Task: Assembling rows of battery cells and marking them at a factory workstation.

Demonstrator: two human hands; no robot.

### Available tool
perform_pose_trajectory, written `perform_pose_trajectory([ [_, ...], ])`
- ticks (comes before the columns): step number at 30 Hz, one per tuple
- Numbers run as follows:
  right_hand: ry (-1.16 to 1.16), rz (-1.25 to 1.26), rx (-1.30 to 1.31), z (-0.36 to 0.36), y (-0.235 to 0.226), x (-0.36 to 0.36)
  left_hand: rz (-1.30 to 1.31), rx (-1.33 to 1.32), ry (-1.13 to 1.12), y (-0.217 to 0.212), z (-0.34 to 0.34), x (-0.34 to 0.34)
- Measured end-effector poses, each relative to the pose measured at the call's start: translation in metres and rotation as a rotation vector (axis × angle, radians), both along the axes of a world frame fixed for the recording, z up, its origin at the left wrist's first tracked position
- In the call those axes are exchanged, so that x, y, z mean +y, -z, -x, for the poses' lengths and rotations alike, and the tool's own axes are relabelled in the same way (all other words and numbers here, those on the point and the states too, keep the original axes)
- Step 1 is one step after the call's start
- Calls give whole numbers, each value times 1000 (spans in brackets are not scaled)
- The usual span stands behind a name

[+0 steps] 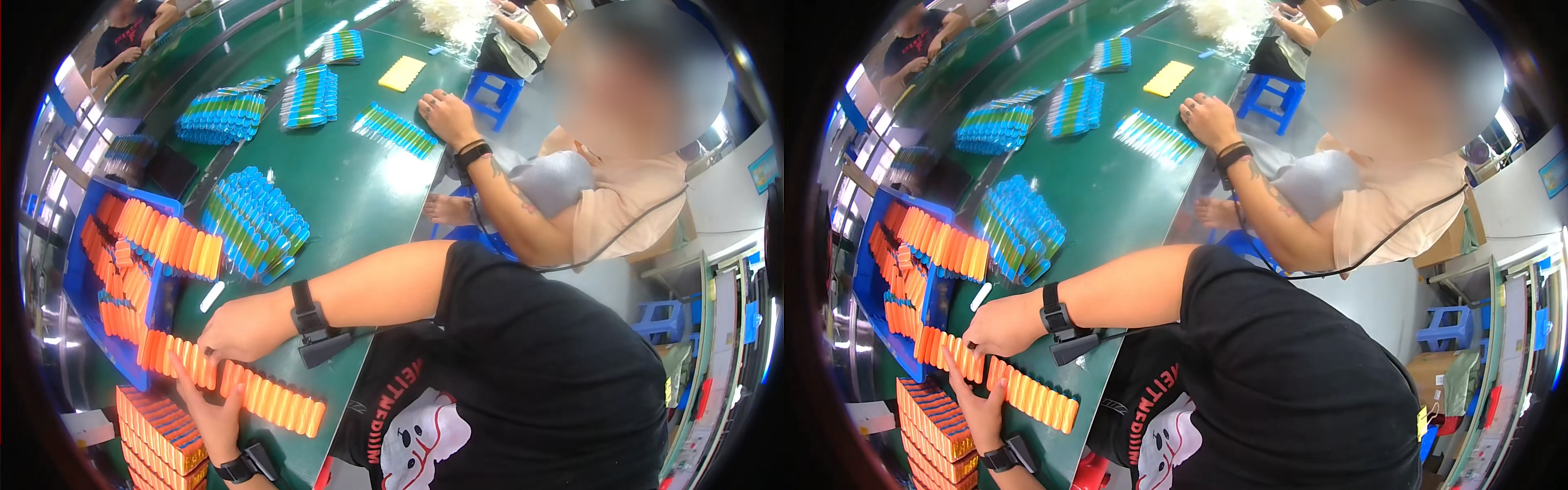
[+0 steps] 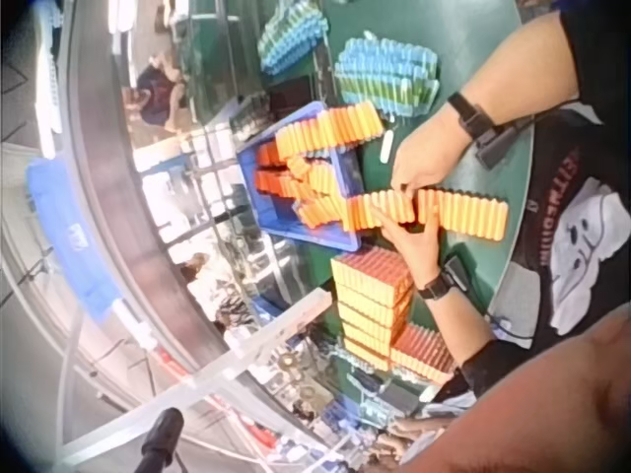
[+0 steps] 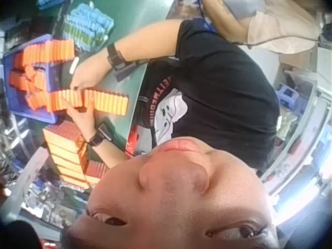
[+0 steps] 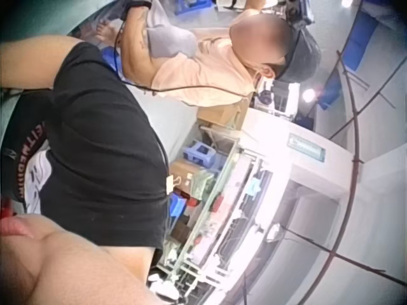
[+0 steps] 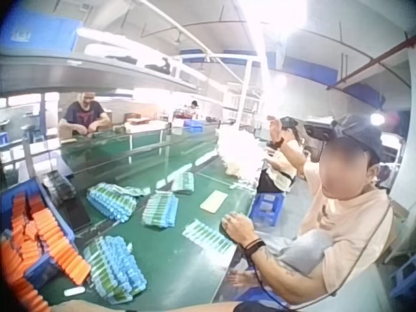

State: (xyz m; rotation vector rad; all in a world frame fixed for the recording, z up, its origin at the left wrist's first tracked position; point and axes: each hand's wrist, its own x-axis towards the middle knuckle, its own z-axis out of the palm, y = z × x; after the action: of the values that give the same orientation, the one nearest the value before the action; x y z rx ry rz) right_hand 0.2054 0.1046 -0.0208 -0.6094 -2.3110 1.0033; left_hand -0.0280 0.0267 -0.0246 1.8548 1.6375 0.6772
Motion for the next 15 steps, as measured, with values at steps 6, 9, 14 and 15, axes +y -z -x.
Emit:
perform_pose_trajectory([
  [6, -24, -6, 0, -1, -3, -3, -19, -63, -1, 5, 4, -1],
  [9, -15, -8, -26, -1, -1, -2, -37, -102, 34, 8, 5, 1],
  [14, 3, -30, -23, -1, 0, -3, -17, -198, 39, 6, 1, 0],
  [15, 12, -24, -32, -2, 1, -2, -13, -244, 52, 5, -1, 0],
])
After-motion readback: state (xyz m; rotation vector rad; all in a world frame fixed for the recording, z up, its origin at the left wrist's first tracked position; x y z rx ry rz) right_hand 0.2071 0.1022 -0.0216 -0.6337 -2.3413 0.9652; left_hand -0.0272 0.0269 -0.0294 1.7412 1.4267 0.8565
